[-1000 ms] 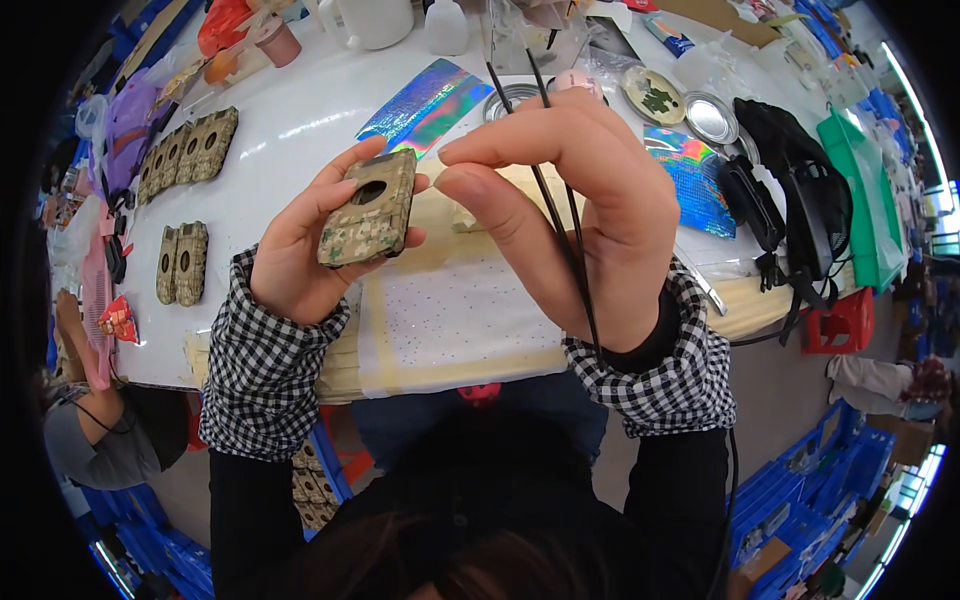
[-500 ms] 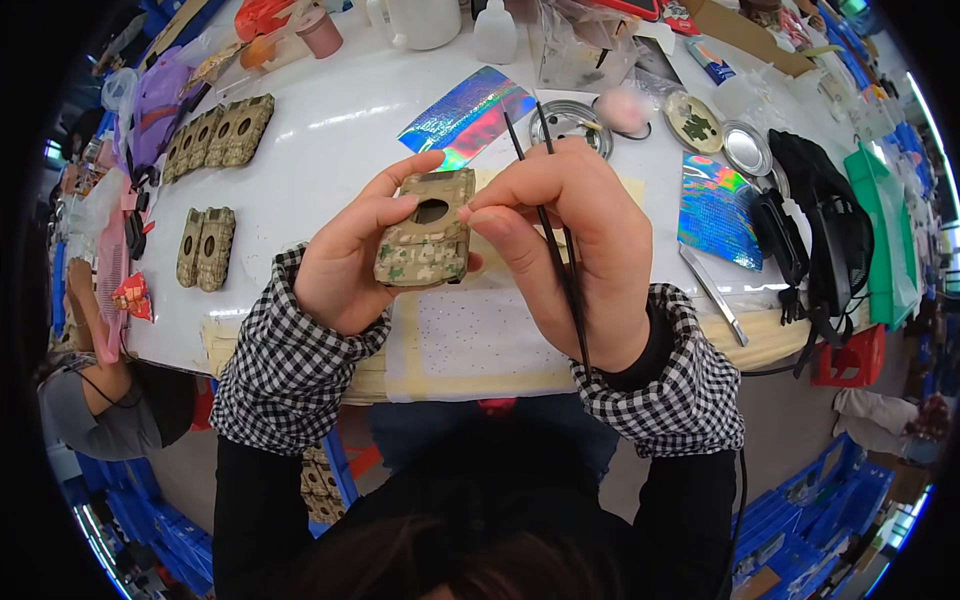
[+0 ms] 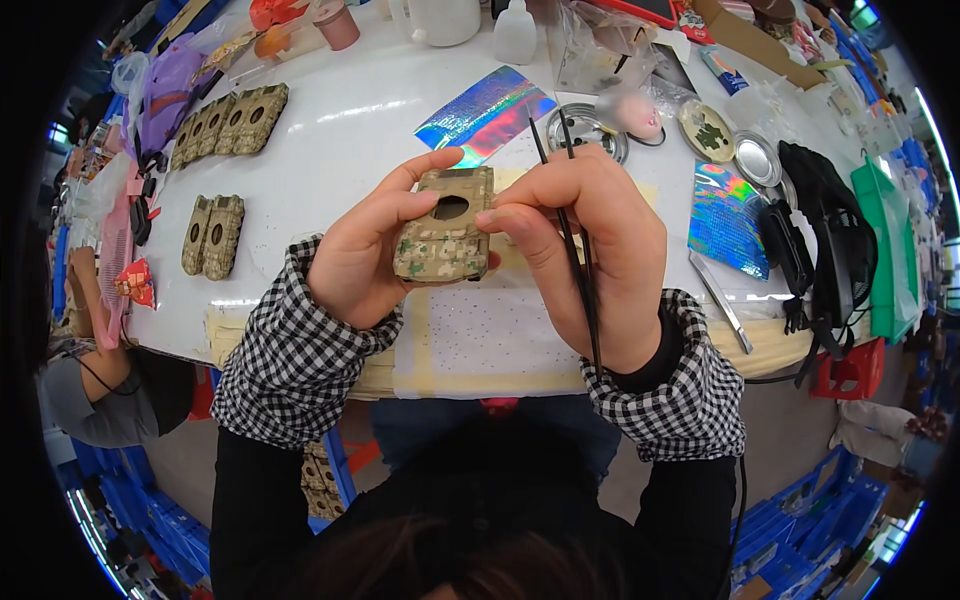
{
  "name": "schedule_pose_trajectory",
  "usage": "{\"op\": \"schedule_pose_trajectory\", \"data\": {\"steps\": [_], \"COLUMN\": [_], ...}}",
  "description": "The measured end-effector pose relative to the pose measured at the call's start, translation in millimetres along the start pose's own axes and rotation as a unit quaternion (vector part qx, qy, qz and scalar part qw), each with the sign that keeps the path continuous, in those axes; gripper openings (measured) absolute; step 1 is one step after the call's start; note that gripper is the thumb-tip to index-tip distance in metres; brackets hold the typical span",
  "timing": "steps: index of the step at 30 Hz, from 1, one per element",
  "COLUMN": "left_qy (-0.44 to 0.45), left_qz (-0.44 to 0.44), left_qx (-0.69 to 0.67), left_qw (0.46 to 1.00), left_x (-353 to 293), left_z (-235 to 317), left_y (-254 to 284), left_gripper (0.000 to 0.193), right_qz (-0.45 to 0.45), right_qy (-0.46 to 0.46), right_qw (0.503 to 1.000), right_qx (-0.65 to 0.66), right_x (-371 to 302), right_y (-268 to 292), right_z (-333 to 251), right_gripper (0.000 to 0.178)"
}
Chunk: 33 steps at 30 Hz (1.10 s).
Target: Applying paint and detailing small plastic toy tank models using a brush and tweezers.
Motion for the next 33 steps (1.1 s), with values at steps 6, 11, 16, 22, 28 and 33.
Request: {"op": "schedule_pose_trajectory", "data": {"steps": [6, 11, 16, 22, 28, 33], "left_qy": [0.001, -0.004, -0.001, -0.007, -0.004, -0.009], "left_qz": [-0.001, -0.004, 0.004, 0.007, 0.028, 0.035], "left_qx": [0.004, 0.002, 0.001, 0.013, 0.038, 0.047], "left_qw": [1.0, 1.0, 1.0, 1.0, 0.999, 0.998], "left_x": [0, 0, 2, 2, 2, 2], "left_z": [0, 0, 3, 2, 5, 5], "left_y": [0, 1, 2, 3, 6, 10], "left_gripper": [0.05, 0.05, 0.05, 0.05, 0.049, 0.048], "right_qz": [0.041, 0.042, 0.097, 0.102, 0.044, 0.041], "right_qy": [-0.011, -0.048, -0.088, 0.007, 0.008, 0.001], "right_qw": [0.999, 0.993, 0.989, 0.973, 0.958, 0.967], "right_qx": [0.032, 0.102, 0.068, -0.205, -0.283, -0.253], "right_x": [-1, -4, -9, -20, -24, -39], "right_y": [2, 0, 26, 42, 23, 44], "right_z": [3, 10, 9, 9, 22, 11], "right_gripper": [0.003, 0.004, 0.018, 0.01, 0.015, 0.041]}}
Point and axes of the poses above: each hand's wrist, its own x-axis towards the middle knuckle, its own y-axis out of the back of the hand, z = x × y, the point moved 8 cm from there along x, towards the middle knuckle, and after that the axes turned 1 degree about -y, right-handed, at the moved point
